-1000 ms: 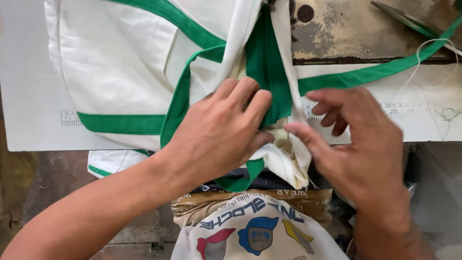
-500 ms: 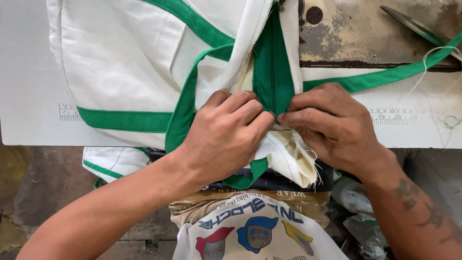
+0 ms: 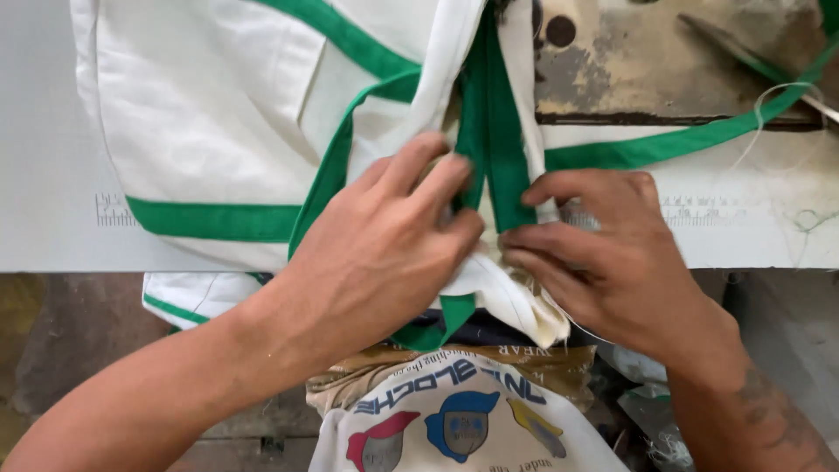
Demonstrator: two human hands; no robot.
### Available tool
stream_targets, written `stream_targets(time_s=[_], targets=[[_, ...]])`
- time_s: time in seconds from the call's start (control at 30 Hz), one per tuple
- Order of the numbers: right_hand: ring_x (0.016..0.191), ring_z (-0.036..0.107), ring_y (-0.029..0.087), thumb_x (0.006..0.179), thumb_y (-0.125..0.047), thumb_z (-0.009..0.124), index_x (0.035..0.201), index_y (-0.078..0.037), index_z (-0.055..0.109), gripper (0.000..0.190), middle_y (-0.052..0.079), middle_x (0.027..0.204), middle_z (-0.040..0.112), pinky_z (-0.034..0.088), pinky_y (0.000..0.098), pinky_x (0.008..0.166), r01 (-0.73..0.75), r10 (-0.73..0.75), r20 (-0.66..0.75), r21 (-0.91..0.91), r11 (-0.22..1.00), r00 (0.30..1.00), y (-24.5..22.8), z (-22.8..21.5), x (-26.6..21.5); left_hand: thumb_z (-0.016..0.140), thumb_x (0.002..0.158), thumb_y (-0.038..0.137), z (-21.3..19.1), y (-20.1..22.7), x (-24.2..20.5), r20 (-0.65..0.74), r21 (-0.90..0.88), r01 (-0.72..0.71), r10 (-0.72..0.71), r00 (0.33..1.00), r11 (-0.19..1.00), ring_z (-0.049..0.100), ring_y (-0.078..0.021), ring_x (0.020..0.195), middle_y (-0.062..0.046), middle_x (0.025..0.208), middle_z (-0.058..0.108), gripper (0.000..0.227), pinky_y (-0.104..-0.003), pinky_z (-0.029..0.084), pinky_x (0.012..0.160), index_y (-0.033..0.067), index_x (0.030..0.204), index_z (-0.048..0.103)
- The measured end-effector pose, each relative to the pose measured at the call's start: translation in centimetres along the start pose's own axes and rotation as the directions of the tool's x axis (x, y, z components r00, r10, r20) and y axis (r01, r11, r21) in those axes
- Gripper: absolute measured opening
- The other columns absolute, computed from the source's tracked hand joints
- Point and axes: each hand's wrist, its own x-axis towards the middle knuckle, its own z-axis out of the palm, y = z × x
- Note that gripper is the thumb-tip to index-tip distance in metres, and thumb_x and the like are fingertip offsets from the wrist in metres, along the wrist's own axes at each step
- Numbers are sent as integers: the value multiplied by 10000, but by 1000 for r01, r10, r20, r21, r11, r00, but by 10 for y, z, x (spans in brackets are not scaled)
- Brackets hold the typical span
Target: Sewing green straps and a zipper onto a white canvas tote bag using an industrial sewing machine.
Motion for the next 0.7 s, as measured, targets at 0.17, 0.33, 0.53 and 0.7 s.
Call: stream_targets(time_s=[0.17,0.33,0.53,0.7], targets=[[860,728,176,1129,-151,788,1233,7,715,203,106,1031,785,601,297,769,-716,779,-90,338,610,621,-18,-5,-21,725,1136,287,13,-12,16,-165,-180,-126,97,981,976,685,-411,1348,-238,1314,754,320,-488,597,1153,-20,1220,763],[850,619,329,1001,-488,757,922,-131,673,376,50,865,661,432,528,839,-677,682,39,-91,730,730,-36,21,-24,586,1166,456,40,-31,12,-130,-192,-209,186,974,959,645,-392,1370,-235,1380,688,530,-516,520,1215,-26,1324,737],[666,497,300,1002,-106,751,747,-114,468,381,66,685,470,446,481,768,-378,375,-50,-69,923,926,-61,11,-5,533,1169,426,41,-47,5,-76,-232,-258,247,966,938,620,-394,1396,-250,1458,624,474,-534,531,1211,45,1378,722],[743,612,293,950,-236,755,814,-196,610,202,30,766,623,468,441,782,-219,271,116,-337,916,956,-56,24,1,541,1160,405,38,-48,5,-70,-243,-254,244,967,936,588,-384,1415,-209,1485,600,423,-535,488,1232,106,1384,739]])
